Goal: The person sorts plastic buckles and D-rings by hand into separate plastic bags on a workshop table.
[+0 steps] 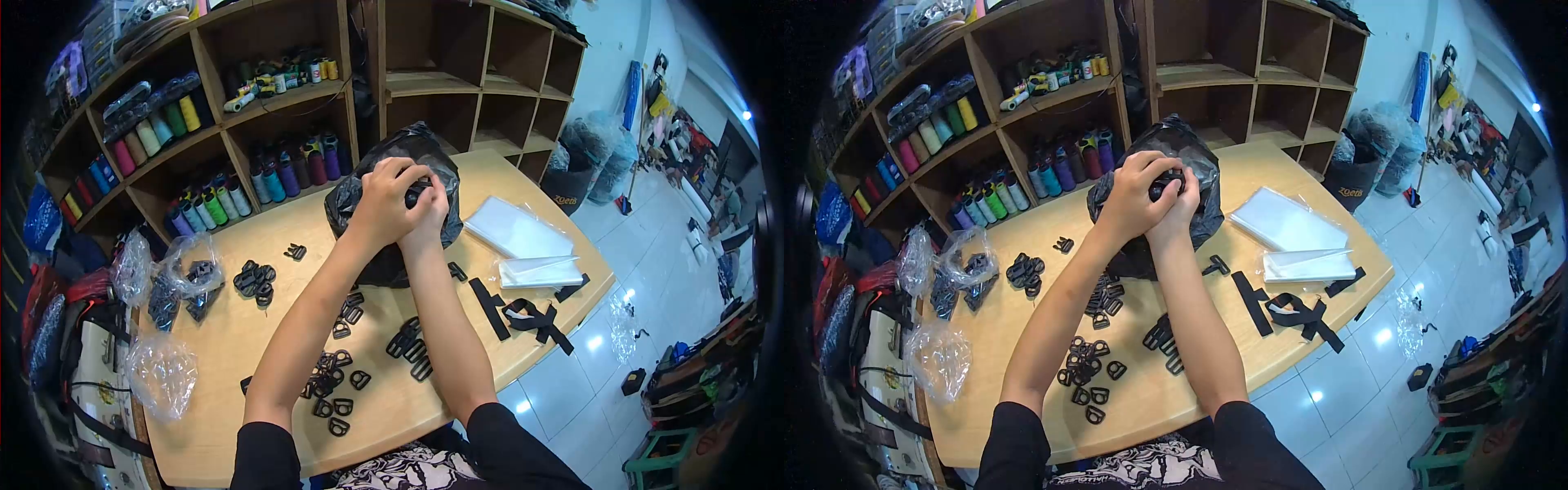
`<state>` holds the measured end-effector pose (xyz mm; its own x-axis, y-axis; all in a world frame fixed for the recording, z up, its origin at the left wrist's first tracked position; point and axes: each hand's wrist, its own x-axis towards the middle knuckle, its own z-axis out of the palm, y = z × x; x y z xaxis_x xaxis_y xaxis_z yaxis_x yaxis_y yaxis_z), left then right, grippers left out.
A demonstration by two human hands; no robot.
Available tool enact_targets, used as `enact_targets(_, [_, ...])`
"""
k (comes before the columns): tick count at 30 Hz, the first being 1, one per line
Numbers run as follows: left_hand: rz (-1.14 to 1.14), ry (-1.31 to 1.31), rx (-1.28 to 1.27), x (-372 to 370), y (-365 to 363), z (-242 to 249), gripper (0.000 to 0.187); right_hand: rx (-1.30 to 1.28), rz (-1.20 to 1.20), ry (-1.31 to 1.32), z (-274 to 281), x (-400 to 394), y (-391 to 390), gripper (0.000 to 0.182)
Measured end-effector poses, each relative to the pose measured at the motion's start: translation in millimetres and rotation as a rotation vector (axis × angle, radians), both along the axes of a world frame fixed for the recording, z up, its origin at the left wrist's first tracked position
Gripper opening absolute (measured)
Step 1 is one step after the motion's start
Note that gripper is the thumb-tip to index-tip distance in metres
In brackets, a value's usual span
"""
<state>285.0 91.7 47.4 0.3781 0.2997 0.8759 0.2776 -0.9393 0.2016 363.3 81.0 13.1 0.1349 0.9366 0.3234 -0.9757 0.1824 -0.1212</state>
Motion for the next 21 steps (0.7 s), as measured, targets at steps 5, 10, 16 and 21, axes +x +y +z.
enact_targets(5, [0.090,-0.001,-0.040,8,-3,-2,0.031,-0.114,-0.151,-0.045,-6,5,4,0.036])
enact_targets(10, [0.119,-0.104,0.137,5,1,7,0.025,-0.205,-0.126,0.044,2,13,9,0.028])
enact_targets(16, [-0.284,-0.390,-1.222,-41,-25,41,0.046,-0.357,0.028,0.320,11,22,15,0.014])
enact_targets(21, [-0.558,-0.506,-1.862,-111,-47,28,0.048,-0.324,0.048,0.292,10,31,18,0.014])
